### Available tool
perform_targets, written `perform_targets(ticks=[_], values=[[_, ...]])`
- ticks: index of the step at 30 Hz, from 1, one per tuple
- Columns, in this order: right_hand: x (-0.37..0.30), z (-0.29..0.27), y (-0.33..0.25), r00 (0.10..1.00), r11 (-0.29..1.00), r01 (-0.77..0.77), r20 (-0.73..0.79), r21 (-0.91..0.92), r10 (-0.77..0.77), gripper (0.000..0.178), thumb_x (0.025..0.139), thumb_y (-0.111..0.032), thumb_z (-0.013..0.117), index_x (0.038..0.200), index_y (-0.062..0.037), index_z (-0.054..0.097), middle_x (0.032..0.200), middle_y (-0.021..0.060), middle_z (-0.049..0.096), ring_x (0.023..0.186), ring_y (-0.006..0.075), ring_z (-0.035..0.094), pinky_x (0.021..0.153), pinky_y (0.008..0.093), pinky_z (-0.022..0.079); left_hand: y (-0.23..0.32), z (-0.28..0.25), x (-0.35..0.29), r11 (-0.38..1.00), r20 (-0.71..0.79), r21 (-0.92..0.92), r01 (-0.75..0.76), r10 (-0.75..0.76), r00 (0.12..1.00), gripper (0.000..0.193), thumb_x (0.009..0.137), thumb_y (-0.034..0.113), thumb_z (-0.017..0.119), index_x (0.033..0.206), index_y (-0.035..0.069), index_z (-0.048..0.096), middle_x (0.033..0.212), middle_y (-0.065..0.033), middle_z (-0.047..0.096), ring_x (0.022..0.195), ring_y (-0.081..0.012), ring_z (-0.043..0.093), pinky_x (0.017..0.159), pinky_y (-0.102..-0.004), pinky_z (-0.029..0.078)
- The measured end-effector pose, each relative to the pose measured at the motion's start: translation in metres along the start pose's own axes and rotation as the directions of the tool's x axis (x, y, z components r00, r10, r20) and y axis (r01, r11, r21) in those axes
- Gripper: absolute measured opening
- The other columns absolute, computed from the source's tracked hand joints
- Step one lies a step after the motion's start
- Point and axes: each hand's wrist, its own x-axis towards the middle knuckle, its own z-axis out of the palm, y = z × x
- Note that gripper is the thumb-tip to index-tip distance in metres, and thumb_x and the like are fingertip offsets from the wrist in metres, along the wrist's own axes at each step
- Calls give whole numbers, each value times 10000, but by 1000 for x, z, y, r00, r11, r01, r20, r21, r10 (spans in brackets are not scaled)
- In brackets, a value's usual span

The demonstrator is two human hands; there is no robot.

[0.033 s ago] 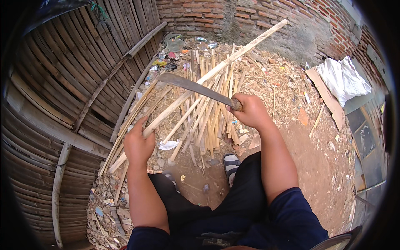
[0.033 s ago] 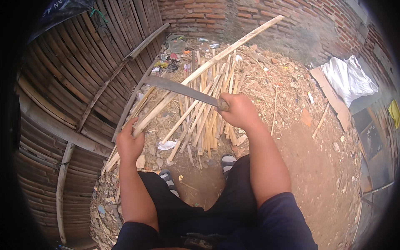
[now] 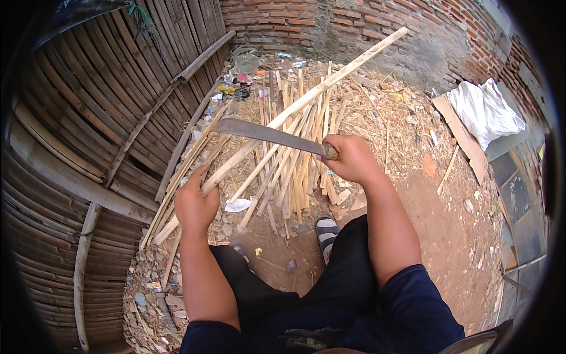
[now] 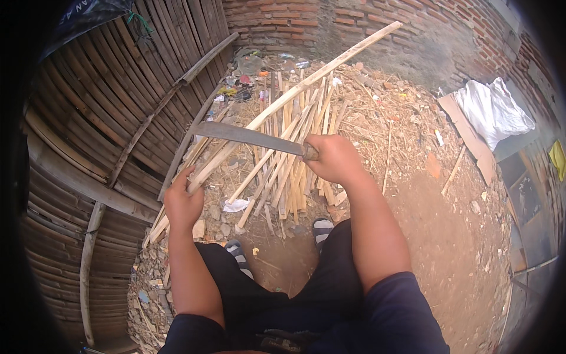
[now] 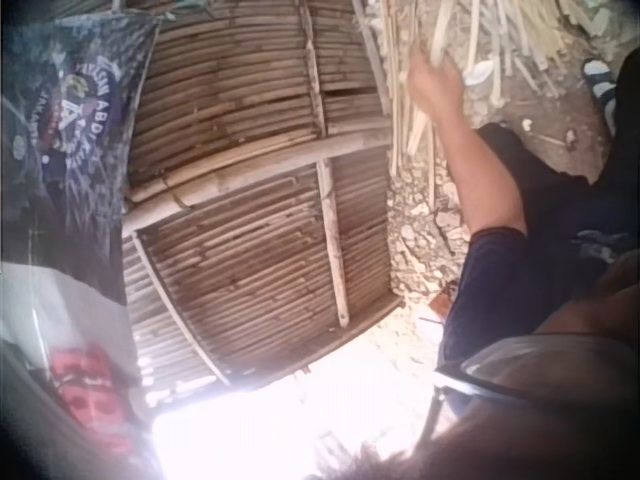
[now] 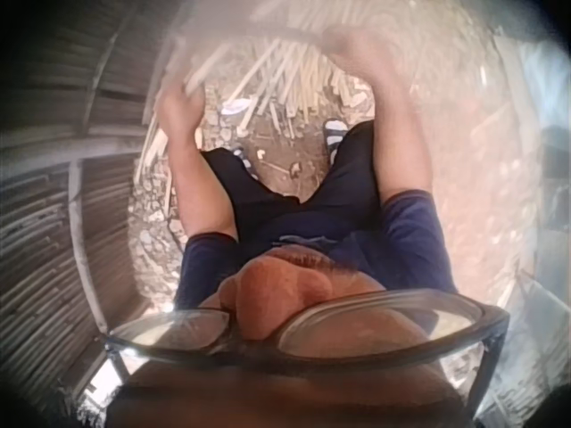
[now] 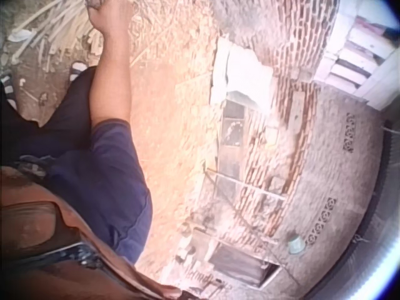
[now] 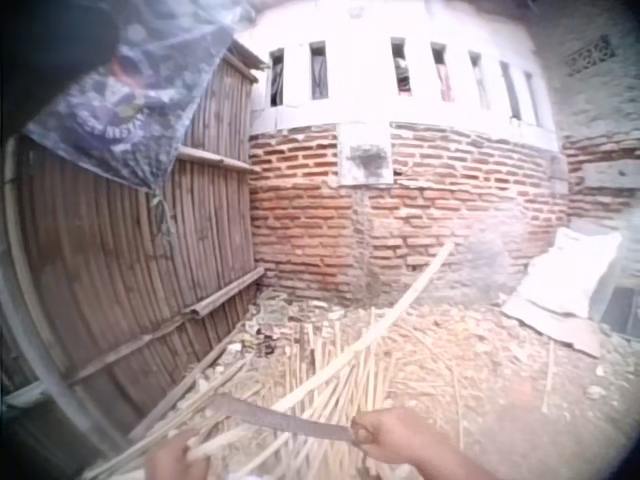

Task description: The person shaves a strip of wood using a machete, holding the wood piece by hand and repeatedly sliding the blade along the surface to remove thin shavings.

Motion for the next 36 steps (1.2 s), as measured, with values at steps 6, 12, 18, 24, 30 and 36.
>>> perform_targets(ticks=[6, 12, 18, 24, 30, 36], values=[[2, 0, 34, 976, 963, -189, -72, 193, 206, 310, 900, -342, 856, 1031, -82, 750, 813, 173, 736, 777, 393, 718, 701, 483, 546, -3, -4, 3, 1000, 21, 17, -1, 1, 1000, 518, 788, 119, 764, 1306, 142, 768, 809, -164, 718, 734, -366, 716, 695, -465, 566], [2, 0, 43, 958, 948, -224, -125, 226, 256, 319, 915, -350, 840, 1028, -66, 745, 811, 182, 739, 759, 394, 725, 701, 482, 547, -1, 0, 3, 999, 48, -43, 34, -32, 998, 491, 817, 98, 758, 1308, 95, 766, 802, -171, 737, 706, -333, 728, 693, -433, 567], [-2, 12, 1, 992, 991, 121, 26, -63, -120, 270, 901, -342, 840, 949, -103, 721, 820, 158, 732, 803, 419, 720, 701, 501, 548, -1, 9, 3, 991, 48, -125, 38, -32, 998, 446, 840, 82, 785, 1285, 55, 772, 826, -173, 764, 714, -287, 748, 697, -399, 568], [4, 3, 42, 960, 946, -232, -101, 224, 260, 306, 903, -331, 865, 989, -66, 740, 840, 177, 730, 771, 352, 712, 739, 450, 557, -7, -3, -1, 997, -21, -70, -29, 27, 999, 444, 837, 88, 779, 1280, 46, 771, 827, -192, 759, 707, -296, 743, 691, -399, 566], [3, 9, 20, 998, 993, -57, 29, 100, 54, 351, 901, -381, 831, 1074, -85, 756, 857, 209, 744, 858, 427, 733, 770, 530, 570, -7, -13, -9, 998, 4, -56, 4, -4, 1000, 426, 834, 97, 781, 1257, 43, 776, 844, -206, 768, 717, -314, 756, 699, -403, 574], [6, 11, -29, 939, 990, 124, 329, -61, -97, 353, 866, -366, 848, 1109, -127, 753, 891, 180, 755, 898, 409, 745, 787, 532, 581, -22, -2, -4, 996, 80, 88, -16, 9, 997, 430, 813, 143, 797, 1234, 59, 783, 795, -179, 735, 716, -373, 726, 694, -453, 565]])
